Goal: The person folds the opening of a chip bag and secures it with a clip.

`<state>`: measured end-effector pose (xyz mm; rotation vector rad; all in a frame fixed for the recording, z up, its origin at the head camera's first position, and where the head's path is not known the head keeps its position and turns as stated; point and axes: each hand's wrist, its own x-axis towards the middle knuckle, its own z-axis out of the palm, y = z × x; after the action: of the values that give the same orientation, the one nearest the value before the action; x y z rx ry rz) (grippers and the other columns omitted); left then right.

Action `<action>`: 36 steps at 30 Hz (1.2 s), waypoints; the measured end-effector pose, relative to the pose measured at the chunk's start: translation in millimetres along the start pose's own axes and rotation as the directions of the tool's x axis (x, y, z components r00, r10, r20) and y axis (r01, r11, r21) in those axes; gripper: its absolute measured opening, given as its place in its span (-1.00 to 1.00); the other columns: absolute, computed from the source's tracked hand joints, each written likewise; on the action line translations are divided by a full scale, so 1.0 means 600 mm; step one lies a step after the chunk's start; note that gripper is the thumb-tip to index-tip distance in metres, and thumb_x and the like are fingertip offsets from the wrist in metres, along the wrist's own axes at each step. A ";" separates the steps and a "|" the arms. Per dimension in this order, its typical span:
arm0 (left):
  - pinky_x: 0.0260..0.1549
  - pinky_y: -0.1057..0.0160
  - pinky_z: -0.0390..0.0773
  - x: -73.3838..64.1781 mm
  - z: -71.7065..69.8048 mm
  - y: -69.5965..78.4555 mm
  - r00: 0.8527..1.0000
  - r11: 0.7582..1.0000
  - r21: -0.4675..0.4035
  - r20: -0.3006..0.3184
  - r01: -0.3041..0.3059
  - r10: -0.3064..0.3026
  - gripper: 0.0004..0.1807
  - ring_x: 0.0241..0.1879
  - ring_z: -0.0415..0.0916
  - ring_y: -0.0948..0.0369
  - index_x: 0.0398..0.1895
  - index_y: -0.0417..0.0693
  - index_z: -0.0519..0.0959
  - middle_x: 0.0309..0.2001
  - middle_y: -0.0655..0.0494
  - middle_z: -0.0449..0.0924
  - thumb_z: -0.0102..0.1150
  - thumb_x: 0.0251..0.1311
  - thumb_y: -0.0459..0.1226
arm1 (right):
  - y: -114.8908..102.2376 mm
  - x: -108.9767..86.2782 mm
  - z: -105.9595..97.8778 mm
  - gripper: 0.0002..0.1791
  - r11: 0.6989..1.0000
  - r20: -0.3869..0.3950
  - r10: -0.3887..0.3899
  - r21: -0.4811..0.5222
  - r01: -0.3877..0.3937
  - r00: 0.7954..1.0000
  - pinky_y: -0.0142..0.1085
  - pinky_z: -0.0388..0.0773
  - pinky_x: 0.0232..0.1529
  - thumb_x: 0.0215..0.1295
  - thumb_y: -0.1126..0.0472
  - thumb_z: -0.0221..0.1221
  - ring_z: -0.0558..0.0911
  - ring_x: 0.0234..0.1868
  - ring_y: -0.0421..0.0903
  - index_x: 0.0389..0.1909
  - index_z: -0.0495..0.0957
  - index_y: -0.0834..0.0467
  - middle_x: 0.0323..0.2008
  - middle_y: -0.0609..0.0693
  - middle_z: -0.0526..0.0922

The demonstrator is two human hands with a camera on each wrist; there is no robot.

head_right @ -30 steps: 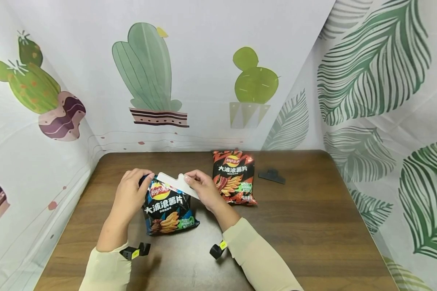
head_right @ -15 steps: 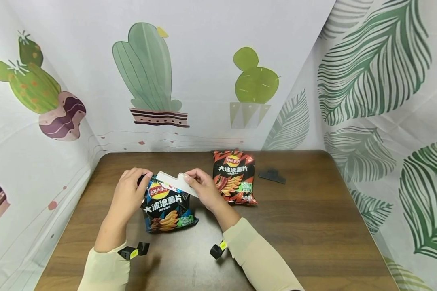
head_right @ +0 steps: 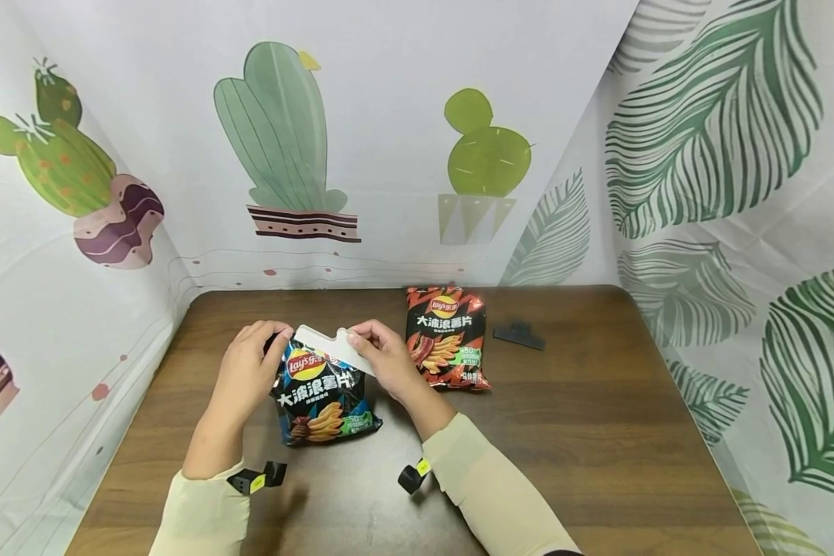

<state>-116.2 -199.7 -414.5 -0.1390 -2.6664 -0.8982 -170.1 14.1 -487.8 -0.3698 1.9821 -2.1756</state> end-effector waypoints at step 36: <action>-0.16 0.02 0.44 -0.001 0.009 0.007 0.996 0.995 -0.030 -0.018 0.090 -0.091 -0.76 -0.18 0.44 -0.01 -0.04 -0.17 0.55 -0.23 -0.13 0.63 0.01 0.53 -0.17 | -0.006 -0.006 0.014 -0.72 0.999 0.010 0.035 0.031 -0.036 0.999 -0.46 0.50 -0.25 0.47 0.25 0.16 0.54 -0.28 -0.25 0.03 0.58 0.37 -0.30 -0.17 0.59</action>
<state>-116.4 -193.4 -416.4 -0.0164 -2.6612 -0.9618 -164.1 7.8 -483.5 -0.3375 1.9324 -2.1763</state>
